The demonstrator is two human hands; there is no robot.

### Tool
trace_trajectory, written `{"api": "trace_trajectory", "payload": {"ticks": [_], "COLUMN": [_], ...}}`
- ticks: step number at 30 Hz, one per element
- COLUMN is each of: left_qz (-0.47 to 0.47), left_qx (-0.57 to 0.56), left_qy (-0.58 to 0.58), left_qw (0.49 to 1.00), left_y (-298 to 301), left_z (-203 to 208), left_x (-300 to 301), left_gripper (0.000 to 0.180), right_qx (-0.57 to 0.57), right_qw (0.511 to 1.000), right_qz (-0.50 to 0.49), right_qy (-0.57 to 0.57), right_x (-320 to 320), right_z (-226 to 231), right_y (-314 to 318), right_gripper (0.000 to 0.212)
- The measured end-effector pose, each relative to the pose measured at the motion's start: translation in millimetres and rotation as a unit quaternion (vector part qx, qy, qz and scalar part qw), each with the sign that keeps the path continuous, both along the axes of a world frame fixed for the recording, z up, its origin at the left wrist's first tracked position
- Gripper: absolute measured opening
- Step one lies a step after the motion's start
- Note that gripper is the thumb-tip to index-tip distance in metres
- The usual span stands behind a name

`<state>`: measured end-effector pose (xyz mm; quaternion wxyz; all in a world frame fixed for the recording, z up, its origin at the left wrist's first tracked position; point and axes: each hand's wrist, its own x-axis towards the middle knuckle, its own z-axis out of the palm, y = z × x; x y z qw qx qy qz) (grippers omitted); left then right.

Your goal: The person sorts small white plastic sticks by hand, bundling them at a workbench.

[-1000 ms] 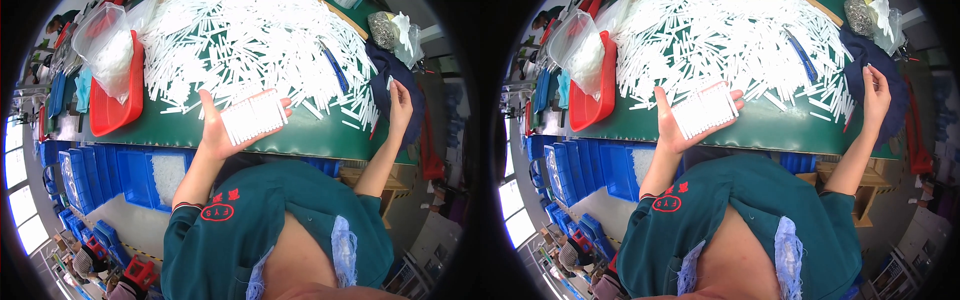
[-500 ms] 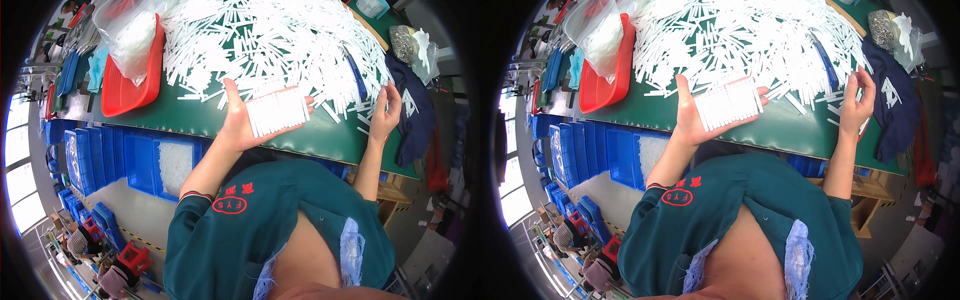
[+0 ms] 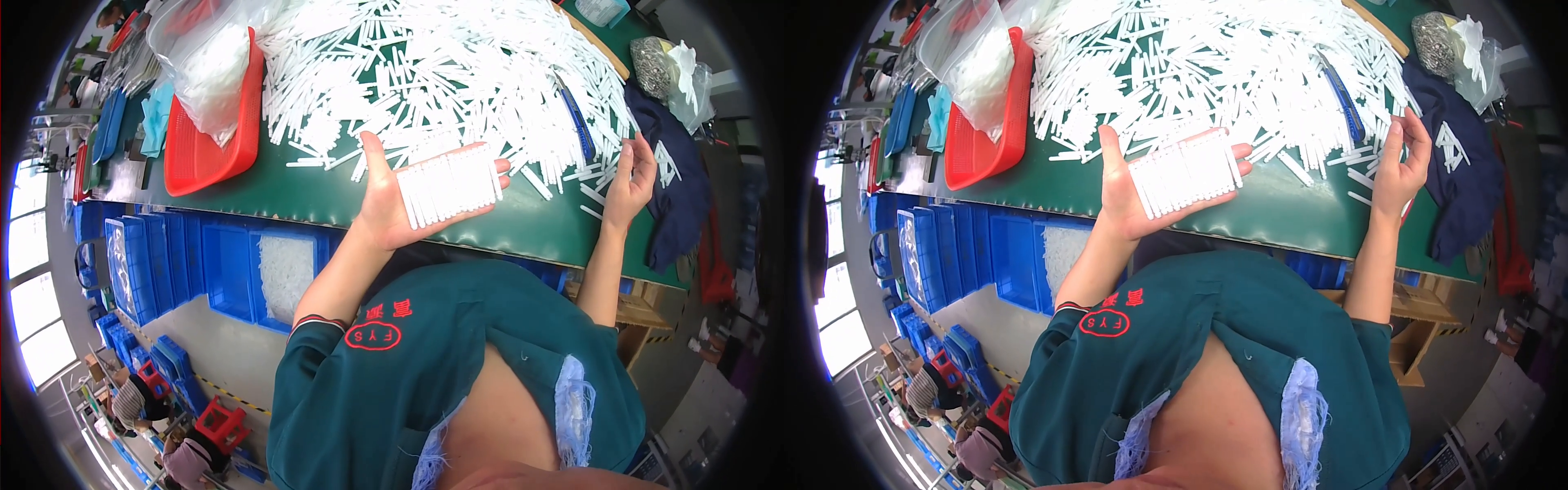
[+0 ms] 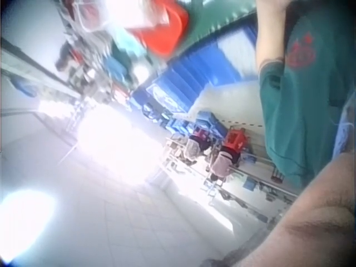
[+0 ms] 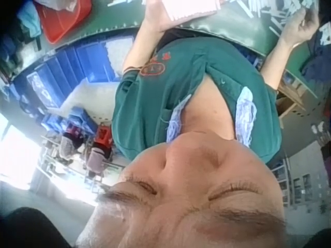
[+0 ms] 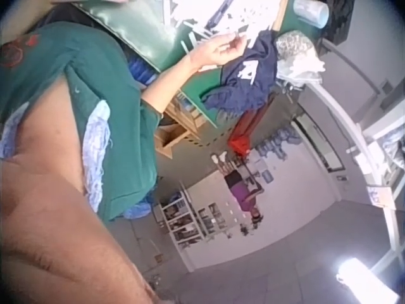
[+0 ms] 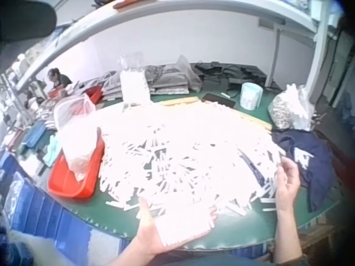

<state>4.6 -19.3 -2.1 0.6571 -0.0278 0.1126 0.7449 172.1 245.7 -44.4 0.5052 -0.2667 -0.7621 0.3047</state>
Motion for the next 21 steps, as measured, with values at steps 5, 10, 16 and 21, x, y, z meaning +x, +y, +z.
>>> {"api": "trace_trajectory", "payload": {"ticks": [5,10,16,21], "left_qz": [0.005,0.007,0.020,0.022], "left_qx": [-0.015,-0.012,-0.023,0.125], "left_qy": [0.010,0.006,0.010,-0.089], "left_qw": [1.000,1.000,0.999,0.988], "left_y": [-0.7,-0.8,2.5,-1.6], "left_z": [4.3,3.3,6.4,-13.4], "left_x": [1.4,0.9,2.4,1.7], "left_gripper": [0.127,0.127,0.126,0.123], "right_qx": [-0.029,-0.062,0.154,0.181], "right_qw": [0.999,0.996,0.940,0.888], "right_qz": [0.010,0.034,0.286,0.358], "right_qy": [0.016,0.045,-0.104,-0.225], "right_x": [-2.3,-3.5,-21.1,-42.4], "right_z": [1.0,10.8,48.3,62.6], "right_y": [-2.2,-19.8,-90.0,-123.8], "right_gripper": [0.027,0.025,0.036,0.059]}}
